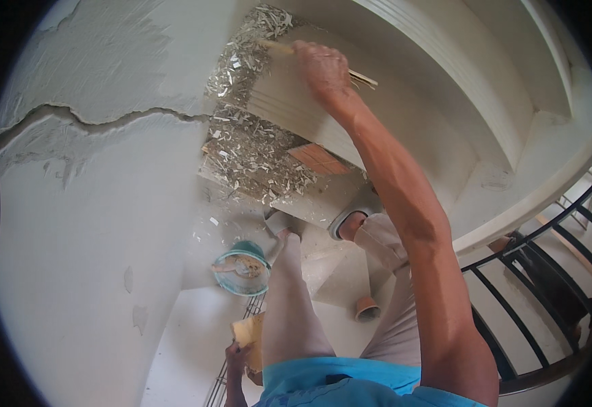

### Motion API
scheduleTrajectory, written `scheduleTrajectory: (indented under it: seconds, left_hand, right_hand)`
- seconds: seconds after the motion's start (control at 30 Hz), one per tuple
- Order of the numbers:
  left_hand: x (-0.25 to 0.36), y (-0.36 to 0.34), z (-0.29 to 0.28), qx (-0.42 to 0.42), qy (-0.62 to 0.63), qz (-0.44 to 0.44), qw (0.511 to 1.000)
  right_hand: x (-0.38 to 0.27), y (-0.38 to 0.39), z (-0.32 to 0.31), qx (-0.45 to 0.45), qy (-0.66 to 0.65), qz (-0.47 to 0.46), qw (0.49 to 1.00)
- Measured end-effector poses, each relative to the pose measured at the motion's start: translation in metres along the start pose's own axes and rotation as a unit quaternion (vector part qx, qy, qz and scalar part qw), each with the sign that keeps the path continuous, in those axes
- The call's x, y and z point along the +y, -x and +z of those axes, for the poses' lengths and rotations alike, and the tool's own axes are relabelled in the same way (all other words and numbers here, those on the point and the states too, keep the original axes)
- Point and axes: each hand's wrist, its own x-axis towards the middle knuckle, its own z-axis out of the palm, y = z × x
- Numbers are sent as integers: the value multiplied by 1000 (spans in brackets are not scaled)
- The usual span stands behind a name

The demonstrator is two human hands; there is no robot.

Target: The person applies plaster to the side of a concrete staircase using a wooden float and scrapes the surface to smooth the material. They then pick up a trowel from a bucket of plaster to continue the work.

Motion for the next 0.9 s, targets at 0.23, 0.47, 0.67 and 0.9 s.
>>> scheduleTrajectory:
  seconds: [0.23,0.47,0.67,0.9]
  left_hand:
    - [-18,-2,4,2,82,-45,996]
    - [-47,-1,8,7,113,-67,991]
    - [-33,-6,8,-13,27,-50,998]
    - [-21,-10,12,-23,130,-81,988]
  right_hand:
    - [16,-50,4,35,69,118,990]
    - [-7,-85,28,12,90,115,989]
    - [-21,-69,47,38,90,-18,995]
    - [-58,-1,41,-29,15,-58,998]
